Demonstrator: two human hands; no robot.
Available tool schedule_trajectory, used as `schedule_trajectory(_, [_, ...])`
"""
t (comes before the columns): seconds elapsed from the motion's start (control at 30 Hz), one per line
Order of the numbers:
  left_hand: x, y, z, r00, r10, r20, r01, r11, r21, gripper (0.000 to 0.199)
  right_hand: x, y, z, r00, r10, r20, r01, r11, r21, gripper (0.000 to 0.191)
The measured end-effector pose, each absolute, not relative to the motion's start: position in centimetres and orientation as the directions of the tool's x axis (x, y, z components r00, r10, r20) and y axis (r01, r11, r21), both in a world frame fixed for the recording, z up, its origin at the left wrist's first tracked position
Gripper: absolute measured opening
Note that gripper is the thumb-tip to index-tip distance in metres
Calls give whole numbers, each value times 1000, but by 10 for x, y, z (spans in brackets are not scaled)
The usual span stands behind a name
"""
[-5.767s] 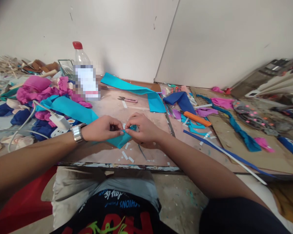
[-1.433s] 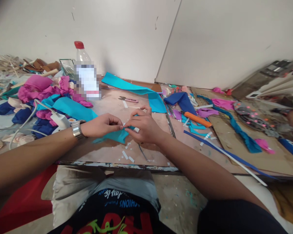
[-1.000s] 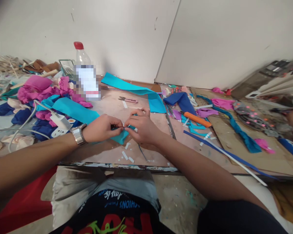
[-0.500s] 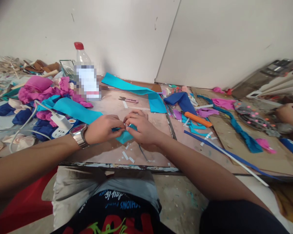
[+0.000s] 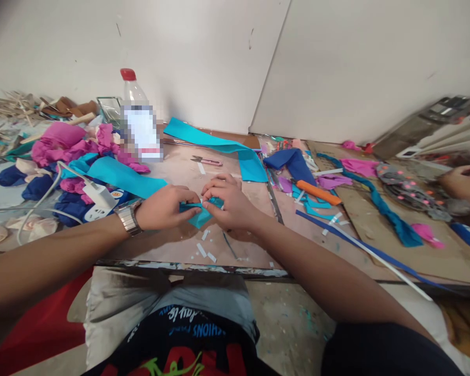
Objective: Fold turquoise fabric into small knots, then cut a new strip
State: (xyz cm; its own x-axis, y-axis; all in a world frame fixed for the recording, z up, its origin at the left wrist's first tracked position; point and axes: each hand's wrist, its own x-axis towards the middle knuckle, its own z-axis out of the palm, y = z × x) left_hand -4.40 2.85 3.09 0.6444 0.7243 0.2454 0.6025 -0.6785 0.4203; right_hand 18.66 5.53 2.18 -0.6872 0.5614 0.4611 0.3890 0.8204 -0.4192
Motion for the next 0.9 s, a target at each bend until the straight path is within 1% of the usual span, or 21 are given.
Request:
schedule_trajectory(0.13, [-44, 29, 30, 638, 722, 269, 617, -688, 383, 16, 187, 55, 21, -685, 567, 457, 389, 816, -428, 21])
schedule_trajectory(0.2, [-44, 28, 31, 640, 719, 271, 610, -690, 390, 16, 187, 55, 21, -687, 561, 462, 385, 820, -424, 20])
schedule_trajectory(0.27, [-44, 27, 32, 636, 726, 262, 592, -677, 437, 19, 187, 54, 22, -691, 553, 465, 381, 826, -416, 17])
schedule_trajectory(0.4, [-45, 28, 34, 612, 762, 211, 546, -601, 583, 27, 186, 53, 24, -700, 533, 476, 369, 840, -397, 14])
schedule_trajectory(0.47, [-45, 29, 34, 605, 771, 198, 542, -582, 606, 26, 186, 53, 24, -696, 533, 482, 370, 841, -395, 15])
schedule_trajectory(0.53, [-44, 29, 34, 604, 768, 213, 554, -597, 579, 23, 186, 54, 23, -689, 539, 484, 371, 836, -404, 15])
schedule_trajectory(0.7, [-42, 27, 33, 619, 729, 292, 602, -680, 419, 24, 188, 56, 20, -696, 544, 469, 375, 832, -409, 17])
schedule_trajectory(0.77, [-42, 27, 33, 621, 725, 298, 603, -685, 410, 24, 188, 57, 21, -704, 551, 449, 387, 827, -408, 18])
schedule_trajectory(0.9, [-44, 29, 31, 627, 728, 277, 578, -673, 462, 21, 187, 56, 24, -695, 566, 443, 389, 814, -430, 17])
